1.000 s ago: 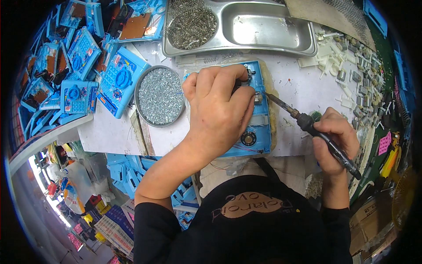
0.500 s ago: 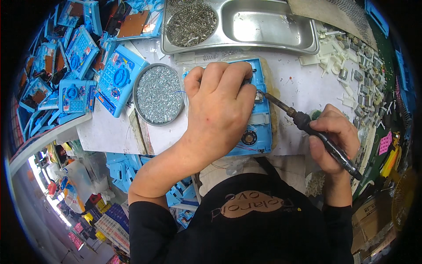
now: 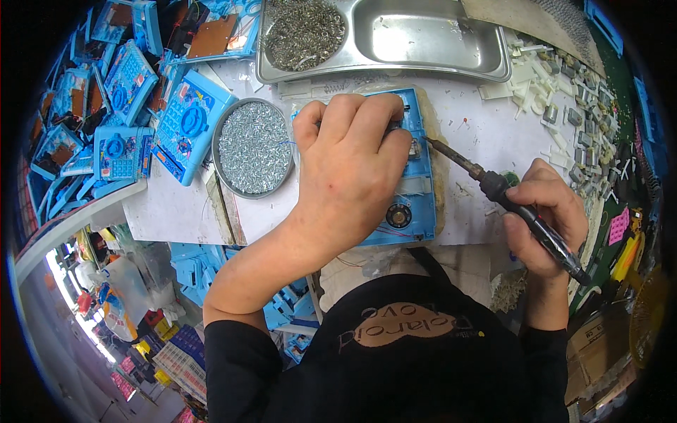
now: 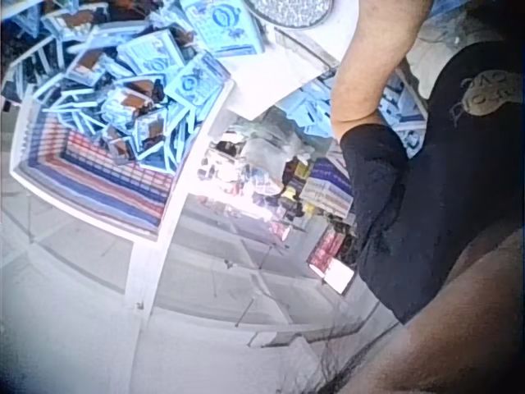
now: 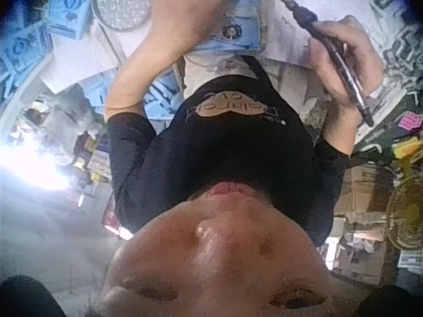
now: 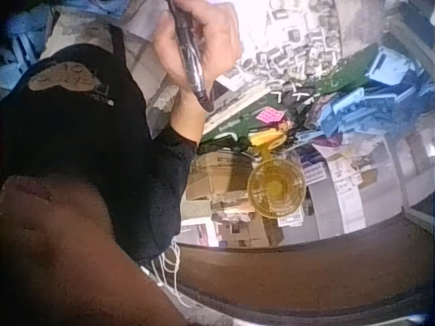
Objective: Assembling the internal components of a blue plastic electronic toy using a soldering iron and an electric screwdriver.
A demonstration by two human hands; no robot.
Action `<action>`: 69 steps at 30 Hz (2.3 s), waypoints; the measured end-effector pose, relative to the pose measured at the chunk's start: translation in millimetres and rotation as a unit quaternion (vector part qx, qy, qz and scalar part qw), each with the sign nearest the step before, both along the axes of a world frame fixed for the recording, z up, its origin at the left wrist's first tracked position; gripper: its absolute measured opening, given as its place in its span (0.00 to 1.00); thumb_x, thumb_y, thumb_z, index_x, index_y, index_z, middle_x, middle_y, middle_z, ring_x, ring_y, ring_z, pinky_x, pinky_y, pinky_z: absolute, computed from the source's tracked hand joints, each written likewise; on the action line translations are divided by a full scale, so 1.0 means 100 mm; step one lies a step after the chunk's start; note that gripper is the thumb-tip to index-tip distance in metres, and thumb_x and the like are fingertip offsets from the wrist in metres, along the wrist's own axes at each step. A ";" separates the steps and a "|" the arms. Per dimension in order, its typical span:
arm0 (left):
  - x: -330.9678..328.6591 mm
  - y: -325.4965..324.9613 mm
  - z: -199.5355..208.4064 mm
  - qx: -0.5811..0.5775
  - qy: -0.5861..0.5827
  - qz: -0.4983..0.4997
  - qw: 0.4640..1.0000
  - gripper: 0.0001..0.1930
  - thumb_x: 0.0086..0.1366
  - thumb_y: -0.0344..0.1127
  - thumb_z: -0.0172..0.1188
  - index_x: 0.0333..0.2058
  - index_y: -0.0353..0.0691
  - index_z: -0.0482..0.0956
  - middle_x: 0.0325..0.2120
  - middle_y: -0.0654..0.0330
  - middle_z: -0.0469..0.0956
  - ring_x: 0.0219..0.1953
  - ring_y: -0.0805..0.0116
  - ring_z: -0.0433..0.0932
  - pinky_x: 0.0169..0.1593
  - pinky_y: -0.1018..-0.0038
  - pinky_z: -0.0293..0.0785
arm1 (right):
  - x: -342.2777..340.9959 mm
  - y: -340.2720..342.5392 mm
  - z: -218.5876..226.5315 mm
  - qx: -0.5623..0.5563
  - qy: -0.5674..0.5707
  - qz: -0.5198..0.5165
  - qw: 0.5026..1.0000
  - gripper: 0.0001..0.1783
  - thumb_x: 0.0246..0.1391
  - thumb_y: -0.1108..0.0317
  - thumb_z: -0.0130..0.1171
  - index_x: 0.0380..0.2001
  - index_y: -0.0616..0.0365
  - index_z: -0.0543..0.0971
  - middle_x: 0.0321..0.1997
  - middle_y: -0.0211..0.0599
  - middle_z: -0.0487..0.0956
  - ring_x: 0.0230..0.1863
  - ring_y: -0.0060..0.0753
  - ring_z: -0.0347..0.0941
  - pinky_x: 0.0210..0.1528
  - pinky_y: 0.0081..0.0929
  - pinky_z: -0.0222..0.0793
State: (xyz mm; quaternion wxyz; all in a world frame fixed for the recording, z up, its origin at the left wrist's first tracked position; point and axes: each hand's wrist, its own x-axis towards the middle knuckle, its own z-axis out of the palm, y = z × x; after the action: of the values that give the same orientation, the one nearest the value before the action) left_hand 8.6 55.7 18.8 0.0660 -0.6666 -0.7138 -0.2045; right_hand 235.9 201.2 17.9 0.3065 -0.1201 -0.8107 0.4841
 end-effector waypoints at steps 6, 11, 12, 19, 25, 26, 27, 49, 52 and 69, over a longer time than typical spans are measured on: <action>0.00 0.00 0.01 -0.002 0.004 0.001 1.000 0.08 0.52 0.30 0.69 0.33 0.47 0.84 0.42 0.65 0.78 0.45 0.62 0.75 0.53 0.62 0.61 | 0.00 0.00 -0.01 0.006 0.000 -0.005 1.000 0.15 0.44 0.73 0.70 0.38 0.62 0.82 0.23 0.32 0.75 0.23 0.26 0.64 0.26 0.24 0.56; -0.02 -0.01 0.00 0.002 -0.005 -0.002 1.000 0.09 0.51 0.29 0.71 0.34 0.47 0.85 0.42 0.65 0.78 0.43 0.62 0.75 0.52 0.62 0.61 | 0.03 0.02 -0.01 0.011 -0.005 -0.012 1.000 0.15 0.43 0.74 0.69 0.38 0.63 0.82 0.23 0.32 0.74 0.23 0.26 0.64 0.26 0.24 0.56; -0.03 -0.01 0.00 0.005 -0.007 -0.002 1.000 0.10 0.51 0.29 0.71 0.34 0.47 0.85 0.42 0.65 0.78 0.43 0.63 0.75 0.52 0.63 0.61 | 0.03 0.01 -0.01 0.008 -0.004 -0.016 1.000 0.15 0.43 0.74 0.69 0.38 0.63 0.82 0.23 0.32 0.74 0.23 0.26 0.64 0.26 0.24 0.56; -0.08 -0.07 -0.07 0.059 -0.037 -0.011 0.997 0.12 0.49 0.29 0.73 0.34 0.47 0.86 0.41 0.65 0.80 0.40 0.64 0.76 0.49 0.65 0.62 | 0.05 -0.02 -0.05 -0.010 0.007 -0.039 0.999 0.15 0.43 0.75 0.68 0.38 0.64 0.81 0.22 0.33 0.73 0.23 0.27 0.64 0.26 0.24 0.56; -0.08 -0.02 -0.10 0.063 -0.030 -0.019 0.997 0.12 0.50 0.29 0.72 0.35 0.47 0.85 0.42 0.65 0.79 0.41 0.63 0.75 0.50 0.64 0.62 | 0.01 -0.02 -0.03 0.007 0.003 -0.014 1.000 0.15 0.43 0.74 0.70 0.37 0.63 0.82 0.22 0.32 0.74 0.22 0.27 0.65 0.26 0.24 0.57; -0.08 -0.03 -0.10 0.057 -0.024 -0.021 0.998 0.12 0.50 0.29 0.72 0.35 0.47 0.85 0.42 0.65 0.79 0.41 0.63 0.75 0.50 0.64 0.62 | 0.00 -0.03 -0.03 0.011 0.002 -0.010 1.000 0.15 0.43 0.73 0.70 0.37 0.63 0.82 0.22 0.32 0.75 0.22 0.27 0.65 0.25 0.24 0.57; -0.08 -0.03 -0.10 0.051 -0.019 -0.023 0.998 0.12 0.50 0.29 0.72 0.35 0.47 0.85 0.42 0.65 0.79 0.41 0.63 0.75 0.50 0.64 0.62 | -0.01 -0.03 -0.03 0.012 0.003 -0.009 1.000 0.15 0.43 0.73 0.70 0.37 0.63 0.82 0.22 0.32 0.75 0.22 0.27 0.65 0.25 0.24 0.57; 0.01 -0.01 -0.06 0.021 0.019 0.002 1.000 0.09 0.52 0.29 0.69 0.34 0.45 0.83 0.42 0.63 0.77 0.42 0.64 0.75 0.52 0.63 0.59 | -0.07 -0.04 -0.03 0.033 0.002 -0.014 0.999 0.12 0.42 0.72 0.71 0.34 0.61 0.83 0.20 0.31 0.73 0.20 0.27 0.65 0.23 0.24 0.56; 0.01 -0.01 -0.06 0.020 0.011 0.002 1.000 0.09 0.52 0.29 0.69 0.34 0.45 0.83 0.42 0.63 0.77 0.42 0.64 0.75 0.52 0.63 0.59 | -0.08 -0.03 -0.03 0.034 0.002 -0.010 0.999 0.13 0.42 0.72 0.71 0.34 0.61 0.83 0.20 0.31 0.74 0.20 0.27 0.65 0.23 0.24 0.56; -0.02 0.00 -0.04 0.013 0.004 -0.006 1.000 0.10 0.51 0.29 0.70 0.34 0.46 0.83 0.42 0.65 0.77 0.42 0.64 0.75 0.52 0.62 0.59 | 0.01 0.05 0.03 0.015 -0.006 -0.008 1.000 0.15 0.42 0.74 0.69 0.37 0.62 0.82 0.22 0.32 0.75 0.22 0.26 0.65 0.25 0.25 0.56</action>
State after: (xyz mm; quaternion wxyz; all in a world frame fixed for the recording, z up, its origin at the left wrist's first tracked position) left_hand 6.8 55.9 14.5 0.0763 -0.6708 -0.7067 -0.2117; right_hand 236.5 205.9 21.0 0.3068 -0.1249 -0.8188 0.4688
